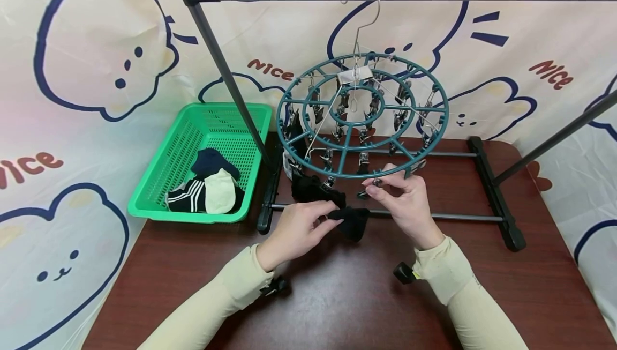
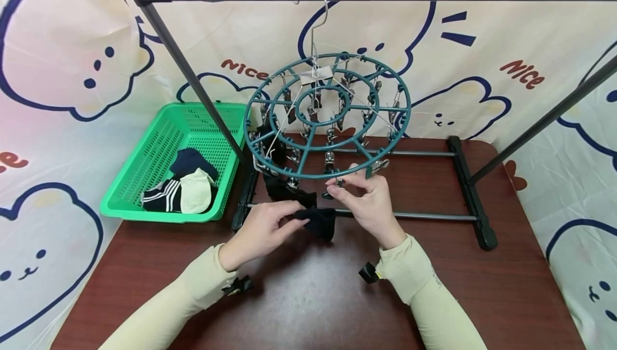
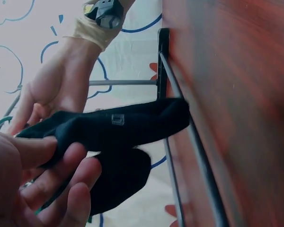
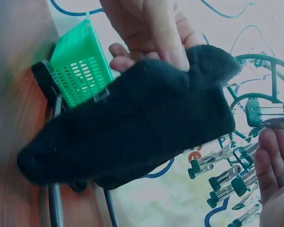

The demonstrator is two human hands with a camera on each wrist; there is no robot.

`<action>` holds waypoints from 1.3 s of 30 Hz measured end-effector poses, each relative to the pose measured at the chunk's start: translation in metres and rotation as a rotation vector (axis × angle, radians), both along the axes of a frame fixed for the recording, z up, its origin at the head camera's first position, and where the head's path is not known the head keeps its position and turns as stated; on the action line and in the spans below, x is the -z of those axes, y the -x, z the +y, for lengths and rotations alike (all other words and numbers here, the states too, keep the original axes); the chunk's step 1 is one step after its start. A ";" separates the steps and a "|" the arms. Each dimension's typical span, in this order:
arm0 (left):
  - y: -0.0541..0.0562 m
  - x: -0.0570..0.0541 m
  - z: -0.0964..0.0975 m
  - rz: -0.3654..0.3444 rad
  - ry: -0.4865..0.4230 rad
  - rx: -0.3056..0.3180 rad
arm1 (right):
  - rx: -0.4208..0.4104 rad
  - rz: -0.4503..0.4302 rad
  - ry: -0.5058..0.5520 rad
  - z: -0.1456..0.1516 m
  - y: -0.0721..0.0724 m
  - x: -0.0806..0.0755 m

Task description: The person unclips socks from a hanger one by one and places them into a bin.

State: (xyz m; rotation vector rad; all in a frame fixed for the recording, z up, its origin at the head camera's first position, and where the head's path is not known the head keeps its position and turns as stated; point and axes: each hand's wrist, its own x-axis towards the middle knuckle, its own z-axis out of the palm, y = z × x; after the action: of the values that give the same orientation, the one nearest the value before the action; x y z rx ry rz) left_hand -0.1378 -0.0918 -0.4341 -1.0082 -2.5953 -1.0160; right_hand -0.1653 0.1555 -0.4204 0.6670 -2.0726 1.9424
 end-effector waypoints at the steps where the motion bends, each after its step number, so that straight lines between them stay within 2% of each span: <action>1: 0.000 -0.001 -0.002 0.009 0.007 0.009 | 0.001 0.002 0.009 0.000 0.000 0.000; 8: 0.000 -0.021 -0.027 0.024 0.028 0.130 | 0.022 0.005 0.034 -0.002 0.002 0.003; 10: 0.000 -0.028 -0.036 0.051 0.020 0.159 | 0.029 0.005 0.028 -0.002 0.002 0.004; 12: 0.001 -0.035 -0.044 0.079 0.004 0.172 | 0.037 0.006 0.018 -0.002 0.002 0.005; 15: 0.001 -0.045 -0.059 0.108 -0.030 0.158 | 0.054 0.009 -0.008 -0.003 0.002 0.004; 25: 0.004 -0.074 -0.112 0.171 -0.176 0.023 | 0.073 0.017 -0.044 -0.002 0.001 0.004; 28: 0.007 -0.081 -0.130 0.225 -0.214 -0.060 | 0.077 0.020 -0.051 0.000 0.002 0.004; 31: 0.010 -0.087 -0.148 0.253 -0.229 -0.174 | 0.081 0.026 -0.060 0.001 0.002 0.005; 36: 0.021 -0.089 -0.179 0.214 -0.260 -0.350 | 0.090 0.037 -0.069 0.003 0.002 0.005; 39: 0.031 -0.087 -0.196 0.195 -0.282 -0.422 | 0.090 0.036 -0.073 0.004 0.001 0.006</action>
State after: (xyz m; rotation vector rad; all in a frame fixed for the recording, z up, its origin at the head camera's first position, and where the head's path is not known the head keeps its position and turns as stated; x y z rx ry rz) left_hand -0.1686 -0.2875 -0.3472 -0.4404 -2.2826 -1.0664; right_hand -0.1666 0.1591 -0.4263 0.6068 -2.1222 1.8016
